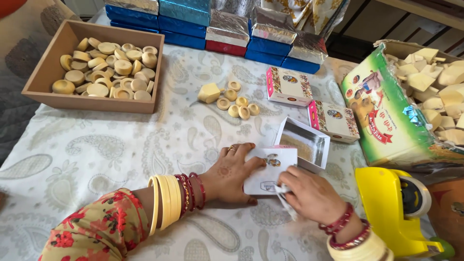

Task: The person places small wooden stoppers into boxes, wipes some of the stoppers with a cloth, and closes the boxes.

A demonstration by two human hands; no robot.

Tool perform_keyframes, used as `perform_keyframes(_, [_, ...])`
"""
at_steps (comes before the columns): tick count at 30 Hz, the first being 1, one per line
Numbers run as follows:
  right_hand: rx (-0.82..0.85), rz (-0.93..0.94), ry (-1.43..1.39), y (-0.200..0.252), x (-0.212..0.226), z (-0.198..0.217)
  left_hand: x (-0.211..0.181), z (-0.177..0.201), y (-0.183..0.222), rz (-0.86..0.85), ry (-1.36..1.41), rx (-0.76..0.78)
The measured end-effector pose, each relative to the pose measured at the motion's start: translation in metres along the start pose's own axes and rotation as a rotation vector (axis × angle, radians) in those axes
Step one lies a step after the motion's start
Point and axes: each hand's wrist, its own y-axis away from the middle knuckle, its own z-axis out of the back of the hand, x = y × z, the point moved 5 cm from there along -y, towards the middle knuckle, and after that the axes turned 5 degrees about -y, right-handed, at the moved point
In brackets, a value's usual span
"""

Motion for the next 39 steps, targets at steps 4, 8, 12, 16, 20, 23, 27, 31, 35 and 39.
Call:
perform_keyframes(4, [0.195,-0.177,0.045,0.016,-0.01,0.007,-0.001,-0.003,0.004,-0.127,0.099,0.074])
perform_keyframes(8, [-0.024,-0.159,0.074,0.017,0.002,0.024,0.004,0.002,-0.001,-0.241,0.126,-0.07])
perform_keyframes(12, [-0.55,0.127,0.049,0.022,0.036,0.05,-0.003,0.032,0.007,-0.362,0.204,-0.297])
perform_keyframes(16, [-0.552,0.334,0.098,0.025,0.06,0.035,-0.004,0.025,0.012,-0.591,0.193,-0.263])
perform_keyframes(20, [-0.151,0.398,0.069,0.008,0.057,-0.027,-0.004,0.001,0.005,-0.51,0.269,0.104])
perform_keyframes(23, [-0.185,0.436,-0.008,0.004,0.062,-0.034,-0.001,-0.004,0.004,-0.383,0.262,0.209])
perform_keyframes(27, [-0.268,0.626,-0.041,0.007,0.089,-0.017,-0.002,-0.004,0.001,-0.341,0.217,0.262])
perform_keyframes(31, [-0.27,0.686,0.017,0.013,0.084,-0.015,-0.002,0.0,0.002,-0.283,0.175,0.301])
perform_keyframes(35, [-0.001,0.394,-0.043,0.014,0.051,-0.01,0.004,-0.003,0.0,-0.337,0.202,0.192])
perform_keyframes(39, [0.003,0.178,-0.033,0.007,0.0,-0.006,0.01,-0.01,-0.001,-0.38,0.167,0.142])
